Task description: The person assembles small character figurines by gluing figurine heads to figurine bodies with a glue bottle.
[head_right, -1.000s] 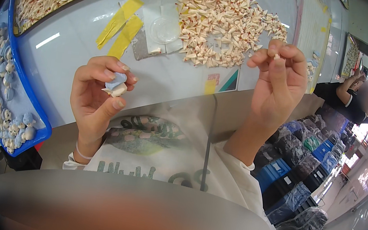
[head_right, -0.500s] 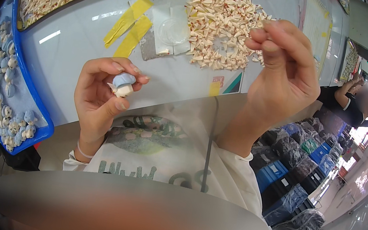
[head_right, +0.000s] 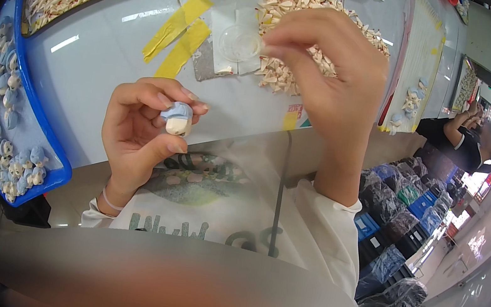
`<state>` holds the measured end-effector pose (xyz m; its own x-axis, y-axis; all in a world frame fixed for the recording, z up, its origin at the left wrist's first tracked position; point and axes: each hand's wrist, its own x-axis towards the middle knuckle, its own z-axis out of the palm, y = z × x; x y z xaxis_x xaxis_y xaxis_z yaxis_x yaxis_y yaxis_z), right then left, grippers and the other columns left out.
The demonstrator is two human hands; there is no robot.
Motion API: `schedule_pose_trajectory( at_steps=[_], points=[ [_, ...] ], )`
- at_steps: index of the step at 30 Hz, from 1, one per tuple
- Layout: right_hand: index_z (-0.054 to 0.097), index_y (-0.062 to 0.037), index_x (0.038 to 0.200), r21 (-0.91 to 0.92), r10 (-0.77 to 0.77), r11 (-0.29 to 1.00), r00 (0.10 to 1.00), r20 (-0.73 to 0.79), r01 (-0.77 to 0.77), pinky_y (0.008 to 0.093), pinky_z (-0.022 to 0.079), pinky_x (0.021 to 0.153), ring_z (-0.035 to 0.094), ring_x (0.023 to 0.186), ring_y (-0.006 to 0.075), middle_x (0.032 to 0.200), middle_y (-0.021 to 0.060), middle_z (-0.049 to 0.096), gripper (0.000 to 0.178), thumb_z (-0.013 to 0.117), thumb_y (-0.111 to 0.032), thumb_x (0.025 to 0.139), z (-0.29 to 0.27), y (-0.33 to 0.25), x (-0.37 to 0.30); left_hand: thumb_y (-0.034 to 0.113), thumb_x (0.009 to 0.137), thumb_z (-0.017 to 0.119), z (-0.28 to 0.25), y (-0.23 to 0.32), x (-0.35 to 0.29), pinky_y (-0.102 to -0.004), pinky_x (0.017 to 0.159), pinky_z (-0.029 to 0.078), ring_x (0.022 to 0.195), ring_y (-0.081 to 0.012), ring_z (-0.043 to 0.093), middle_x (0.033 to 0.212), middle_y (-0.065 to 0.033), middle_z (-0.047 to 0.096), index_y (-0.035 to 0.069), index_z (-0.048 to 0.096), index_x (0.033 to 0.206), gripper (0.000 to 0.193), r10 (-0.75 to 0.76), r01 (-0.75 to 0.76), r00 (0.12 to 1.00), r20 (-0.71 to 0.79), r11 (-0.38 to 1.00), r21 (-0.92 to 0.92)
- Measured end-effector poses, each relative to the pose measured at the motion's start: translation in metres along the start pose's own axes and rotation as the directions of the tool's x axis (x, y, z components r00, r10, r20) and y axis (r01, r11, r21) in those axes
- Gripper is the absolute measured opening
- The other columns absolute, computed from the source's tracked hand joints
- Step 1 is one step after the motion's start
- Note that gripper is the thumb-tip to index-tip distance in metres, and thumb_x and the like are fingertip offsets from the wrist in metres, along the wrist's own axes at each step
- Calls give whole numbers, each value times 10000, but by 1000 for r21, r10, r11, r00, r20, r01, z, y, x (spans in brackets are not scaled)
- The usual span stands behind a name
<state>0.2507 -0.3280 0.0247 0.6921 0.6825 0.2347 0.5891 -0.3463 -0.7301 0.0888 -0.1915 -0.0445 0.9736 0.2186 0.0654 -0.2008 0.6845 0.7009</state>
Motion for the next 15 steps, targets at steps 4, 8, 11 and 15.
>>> schedule_pose_trajectory(
  at_steps=[4, 8, 11, 15],
  points=[
    [623, 1, 725, -244, -51, 966, 986, 160, 90, 244, 417, 612, 543, 692, 166, 770, 91, 571, 170, 640, 84, 577, 6, -2, 7, 2, 747, 647, 7, 4, 2, -313, 847, 430, 993, -221, 527, 1084, -156, 511, -20, 481, 1093, 385, -24, 34, 991, -130, 997, 74],
    [628, -14, 725, -330, -88, 931, 973, 211, 156, 248, 407, 611, 526, 677, 170, 754, 71, 554, 163, 643, 66, 584, 2, -3, 8, 27, 749, 653, -7, 4, 2, -313, 837, 434, 987, -210, 522, 1095, -154, 507, -26, 525, 1049, 331, 4, -14, 1000, 29, 925, 381],
    [627, -15, 723, -261, -89, 955, 975, 202, 141, 244, 403, 618, 521, 689, 167, 745, 60, 549, 164, 645, 62, 580, 9, -2, 8, 40, 746, 657, -4, 1, 3, -330, 837, 429, 983, -222, 516, 1075, -151, 520, -29, 553, 1015, 297, 36, -56, 997, 68, 949, 312],
    [622, -29, 706, -164, -68, 983, 995, 79, 80, 254, 406, 616, 527, 698, 173, 736, 60, 551, 159, 661, 32, 564, 9, -4, 3, 40, 737, 664, 2, 0, 1, -343, 843, 424, 969, -238, 528, 1031, -156, 540, -25, 546, 1025, 317, 29, -30, 999, -28, 999, -36]
  ],
)
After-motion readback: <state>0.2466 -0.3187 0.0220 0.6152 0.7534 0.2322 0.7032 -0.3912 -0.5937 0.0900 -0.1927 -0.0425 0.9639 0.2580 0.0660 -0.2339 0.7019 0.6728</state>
